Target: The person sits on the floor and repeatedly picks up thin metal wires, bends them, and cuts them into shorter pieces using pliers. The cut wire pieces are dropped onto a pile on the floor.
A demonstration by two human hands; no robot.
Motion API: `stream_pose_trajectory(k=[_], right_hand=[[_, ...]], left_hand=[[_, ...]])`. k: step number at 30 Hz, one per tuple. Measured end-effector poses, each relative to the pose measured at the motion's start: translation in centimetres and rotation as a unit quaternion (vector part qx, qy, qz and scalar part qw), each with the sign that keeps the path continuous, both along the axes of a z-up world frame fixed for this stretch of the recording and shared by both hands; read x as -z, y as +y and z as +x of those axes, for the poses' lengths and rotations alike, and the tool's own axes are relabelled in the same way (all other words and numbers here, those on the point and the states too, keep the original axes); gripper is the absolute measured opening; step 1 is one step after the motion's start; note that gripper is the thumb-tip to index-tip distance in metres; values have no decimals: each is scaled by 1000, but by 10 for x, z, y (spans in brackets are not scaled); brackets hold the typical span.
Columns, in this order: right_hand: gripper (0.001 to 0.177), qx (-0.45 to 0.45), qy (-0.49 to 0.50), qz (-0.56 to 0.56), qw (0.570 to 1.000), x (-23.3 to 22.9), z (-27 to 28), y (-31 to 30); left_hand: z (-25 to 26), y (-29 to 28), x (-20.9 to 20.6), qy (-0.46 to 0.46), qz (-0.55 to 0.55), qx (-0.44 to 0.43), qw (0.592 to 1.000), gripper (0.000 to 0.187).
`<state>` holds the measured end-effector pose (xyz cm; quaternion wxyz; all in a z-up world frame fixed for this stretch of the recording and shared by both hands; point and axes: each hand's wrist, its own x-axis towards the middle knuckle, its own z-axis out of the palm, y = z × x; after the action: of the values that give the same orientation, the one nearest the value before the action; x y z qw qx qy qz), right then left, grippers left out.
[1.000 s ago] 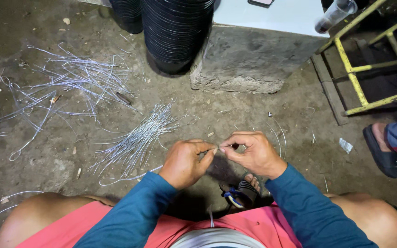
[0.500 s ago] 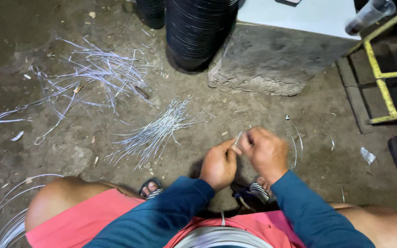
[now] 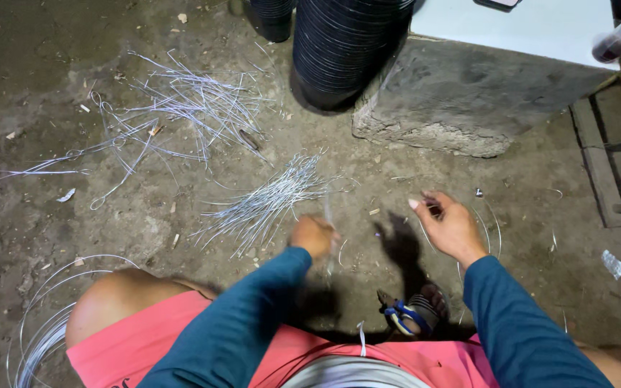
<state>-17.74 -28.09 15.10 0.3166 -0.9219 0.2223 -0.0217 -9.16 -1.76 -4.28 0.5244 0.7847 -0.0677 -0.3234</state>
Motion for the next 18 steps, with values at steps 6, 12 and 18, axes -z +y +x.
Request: stream_pose_trajectory(k=[6,12,18], right_hand=[[28,-4,-250,124,960,-77,-8,17],[28,-339,-357,-68,868,-176,-46,69],[28,-457,-314,-195,810,-206,-41,100]], left_hand=[[150,70,-79,-136,151,-340,918,41],[178,109,-93,-88,77,-451,885,93],[148,73,-37,-213,154,-297,918,97]])
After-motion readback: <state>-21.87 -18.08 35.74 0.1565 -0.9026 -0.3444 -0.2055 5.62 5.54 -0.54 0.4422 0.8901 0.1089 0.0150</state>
